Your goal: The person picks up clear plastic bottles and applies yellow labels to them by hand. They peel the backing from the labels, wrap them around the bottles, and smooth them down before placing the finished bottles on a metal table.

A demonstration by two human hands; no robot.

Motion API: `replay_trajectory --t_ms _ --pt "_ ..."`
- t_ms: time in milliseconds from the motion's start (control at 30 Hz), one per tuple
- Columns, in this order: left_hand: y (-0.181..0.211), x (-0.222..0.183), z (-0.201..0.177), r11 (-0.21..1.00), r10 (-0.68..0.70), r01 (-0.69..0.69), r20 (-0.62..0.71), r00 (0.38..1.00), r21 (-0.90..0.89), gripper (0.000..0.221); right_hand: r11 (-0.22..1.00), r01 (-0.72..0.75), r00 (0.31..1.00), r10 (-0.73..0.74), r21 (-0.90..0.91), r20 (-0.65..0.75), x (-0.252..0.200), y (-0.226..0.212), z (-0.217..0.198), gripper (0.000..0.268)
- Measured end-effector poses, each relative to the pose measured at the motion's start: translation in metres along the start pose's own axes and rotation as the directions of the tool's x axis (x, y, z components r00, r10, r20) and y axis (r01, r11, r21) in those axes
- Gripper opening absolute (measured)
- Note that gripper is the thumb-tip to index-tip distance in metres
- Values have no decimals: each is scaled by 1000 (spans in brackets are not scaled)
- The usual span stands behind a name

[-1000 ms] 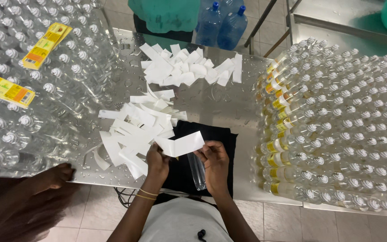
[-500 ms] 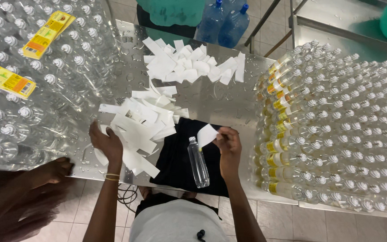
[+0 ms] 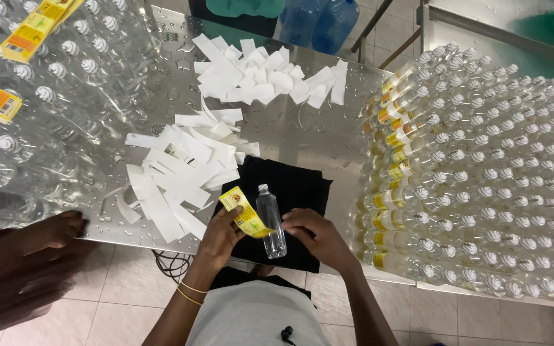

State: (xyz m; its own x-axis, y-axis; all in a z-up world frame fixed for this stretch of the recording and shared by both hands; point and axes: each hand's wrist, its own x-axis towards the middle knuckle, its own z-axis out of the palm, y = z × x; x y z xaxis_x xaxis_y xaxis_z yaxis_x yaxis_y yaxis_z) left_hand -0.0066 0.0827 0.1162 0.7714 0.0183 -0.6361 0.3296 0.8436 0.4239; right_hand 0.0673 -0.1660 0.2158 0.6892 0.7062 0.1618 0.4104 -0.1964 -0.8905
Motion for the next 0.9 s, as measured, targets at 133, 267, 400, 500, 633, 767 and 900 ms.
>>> replay_trajectory --t_ms 133,267,400,500,633,767,900 --pt "-5 -13 24 999 42 -43 -100 994 -10 39 949 -315 913 299 -17 -279 -34 41 -20 23" --pt "-21 -24 51 986 140 -155 -193 971 -62 40 692 -356 784 587 629 -202 -90 113 14 34" --pt "-57 -13 49 973 190 -215 -251 949 -78 45 599 -430 808 589 676 -8 -93 88 60 52" --pt "-77 -12 47 967 218 -248 -306 927 -60 46 443 -367 769 639 818 -1 -78 69 76 69" --pt "-90 -20 39 974 176 -211 -320 931 -77 53 354 -311 577 808 882 -121 -61 72 78 45" --pt "-116 -7 4 969 205 -239 -354 912 -55 51 402 -369 542 825 838 -158 -60 75 80 51" --pt "-130 -4 -6 971 211 -241 -440 873 -11 54 447 -461 538 828 767 -160 -71 96 88 55"
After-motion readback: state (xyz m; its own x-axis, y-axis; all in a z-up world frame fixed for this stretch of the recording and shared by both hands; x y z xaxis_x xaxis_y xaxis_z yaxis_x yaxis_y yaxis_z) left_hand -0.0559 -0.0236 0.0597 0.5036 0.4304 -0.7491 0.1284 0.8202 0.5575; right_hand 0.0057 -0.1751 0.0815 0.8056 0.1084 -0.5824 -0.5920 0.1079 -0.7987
